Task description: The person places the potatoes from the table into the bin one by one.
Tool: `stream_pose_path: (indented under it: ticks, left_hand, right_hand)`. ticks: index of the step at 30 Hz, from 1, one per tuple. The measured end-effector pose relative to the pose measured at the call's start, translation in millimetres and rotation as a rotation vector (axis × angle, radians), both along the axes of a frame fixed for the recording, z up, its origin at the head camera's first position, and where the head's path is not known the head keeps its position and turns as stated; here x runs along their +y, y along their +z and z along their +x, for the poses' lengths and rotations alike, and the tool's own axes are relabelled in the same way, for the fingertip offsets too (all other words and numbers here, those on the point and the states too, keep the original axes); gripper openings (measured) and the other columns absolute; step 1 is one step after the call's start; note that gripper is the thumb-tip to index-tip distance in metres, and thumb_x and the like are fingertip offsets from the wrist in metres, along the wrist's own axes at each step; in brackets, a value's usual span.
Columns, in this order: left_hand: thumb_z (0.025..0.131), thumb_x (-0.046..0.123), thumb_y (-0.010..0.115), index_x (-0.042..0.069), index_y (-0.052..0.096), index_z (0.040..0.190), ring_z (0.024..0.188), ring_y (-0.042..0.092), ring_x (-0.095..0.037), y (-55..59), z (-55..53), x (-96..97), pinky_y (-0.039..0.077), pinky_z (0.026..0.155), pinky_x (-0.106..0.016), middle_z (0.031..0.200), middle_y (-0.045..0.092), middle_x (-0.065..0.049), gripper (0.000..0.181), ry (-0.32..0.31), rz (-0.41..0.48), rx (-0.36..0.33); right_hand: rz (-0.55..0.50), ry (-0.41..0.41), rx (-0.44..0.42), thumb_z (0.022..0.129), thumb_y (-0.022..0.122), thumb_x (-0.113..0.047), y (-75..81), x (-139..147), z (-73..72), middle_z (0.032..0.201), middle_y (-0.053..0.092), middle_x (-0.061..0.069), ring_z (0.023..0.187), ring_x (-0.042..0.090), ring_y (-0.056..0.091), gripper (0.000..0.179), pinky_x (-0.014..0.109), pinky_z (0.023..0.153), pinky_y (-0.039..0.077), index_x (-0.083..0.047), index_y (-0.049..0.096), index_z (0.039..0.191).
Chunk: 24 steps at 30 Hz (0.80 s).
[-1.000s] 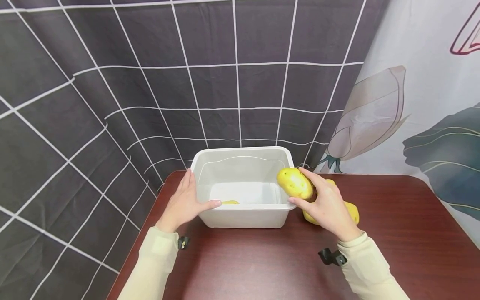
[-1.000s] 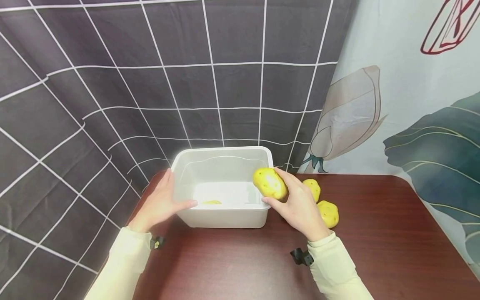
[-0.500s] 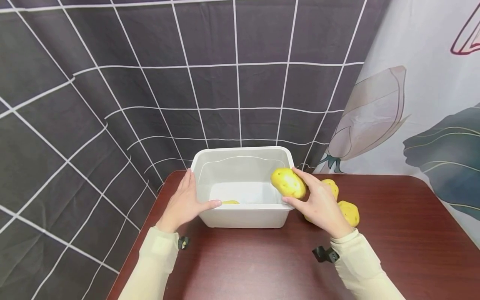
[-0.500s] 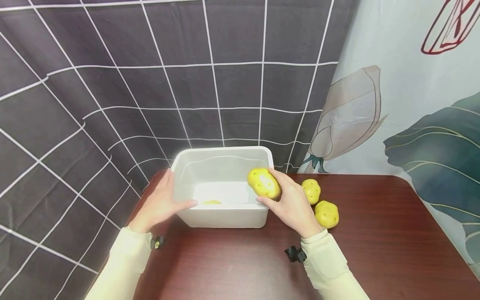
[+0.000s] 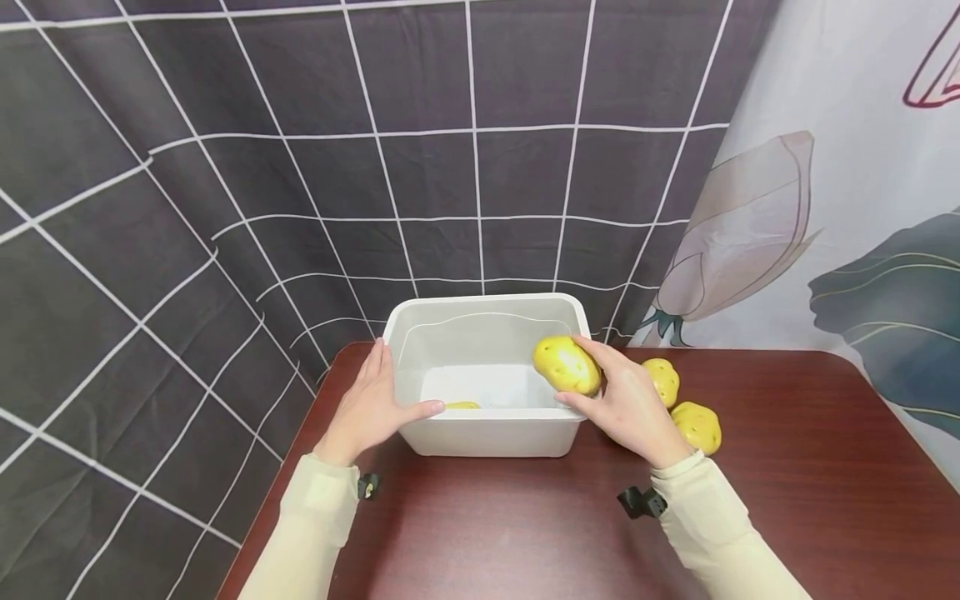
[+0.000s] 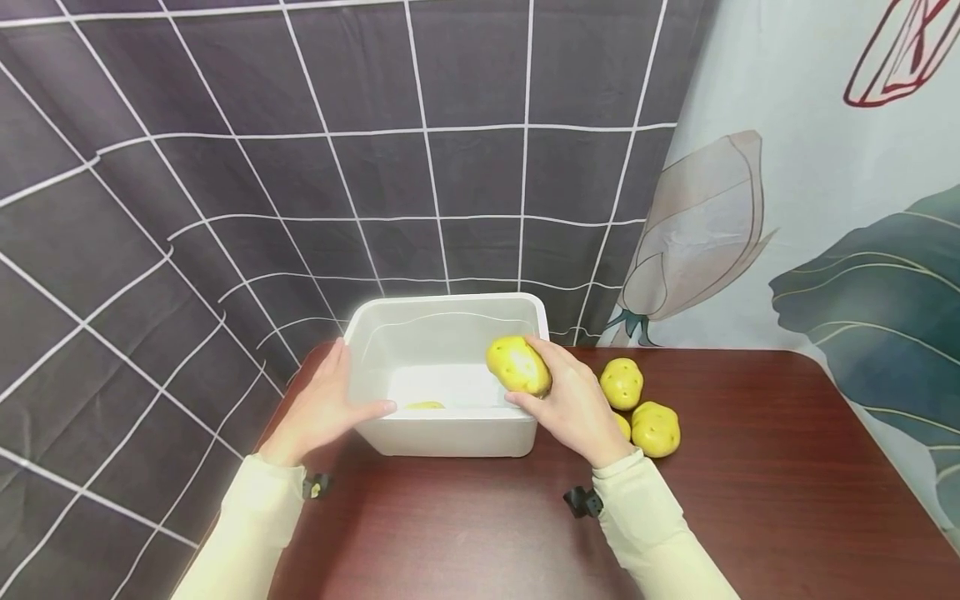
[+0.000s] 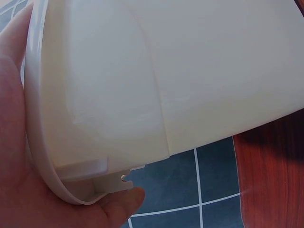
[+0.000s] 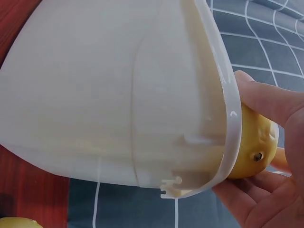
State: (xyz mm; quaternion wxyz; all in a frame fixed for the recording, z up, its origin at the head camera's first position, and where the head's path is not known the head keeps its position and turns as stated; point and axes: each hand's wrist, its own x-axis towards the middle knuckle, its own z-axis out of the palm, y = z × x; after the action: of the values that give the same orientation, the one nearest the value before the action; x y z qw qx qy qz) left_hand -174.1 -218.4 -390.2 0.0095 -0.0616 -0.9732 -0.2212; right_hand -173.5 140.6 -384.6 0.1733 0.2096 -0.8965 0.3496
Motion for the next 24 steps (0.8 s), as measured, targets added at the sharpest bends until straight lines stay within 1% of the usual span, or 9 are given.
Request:
stream_pose_path:
  ticks: [13,20,24]
  left_hand:
    - [0.072,0.086,0.061,-0.007,0.004,0.157,0.154,0.004,-0.037,0.8,-0.1,1.0,0.019,0.12,-0.053,0.167,-0.002,-0.019,0.139,0.002,-0.01,-0.006]
    - [0.072,0.086,0.061,-0.007,0.004,0.158,0.154,0.004,-0.037,0.9,-0.1,1.4,0.02,0.119,-0.054,0.167,-0.002,-0.019,0.138,0.005,-0.01,-0.01]
    - [0.072,0.086,0.061,-0.007,0.005,0.158,0.153,0.005,-0.038,1.1,0.1,1.5,0.021,0.119,-0.055,0.167,-0.001,-0.019,0.138,0.005,-0.013,-0.006]
  right_hand:
    - [0.003,0.034,-0.023,0.076,0.09,-0.03,3.8,-8,-6.1,0.134,0.062,0.014,0.112,0.031,0.063,0.079,0.049,0.091,0.051,-0.007,0.054,0.143]
    - [0.027,0.049,-0.039,0.077,0.088,-0.033,4.3,-14,-7.9,0.135,0.061,0.014,0.114,0.032,0.062,0.079,0.049,0.093,0.051,-0.008,0.053,0.144]
    - [0.021,0.058,-0.053,0.077,0.088,-0.032,4.0,-18,-9.3,0.136,0.061,0.014,0.116,0.031,0.061,0.079,0.049,0.095,0.05,-0.008,0.053,0.144]
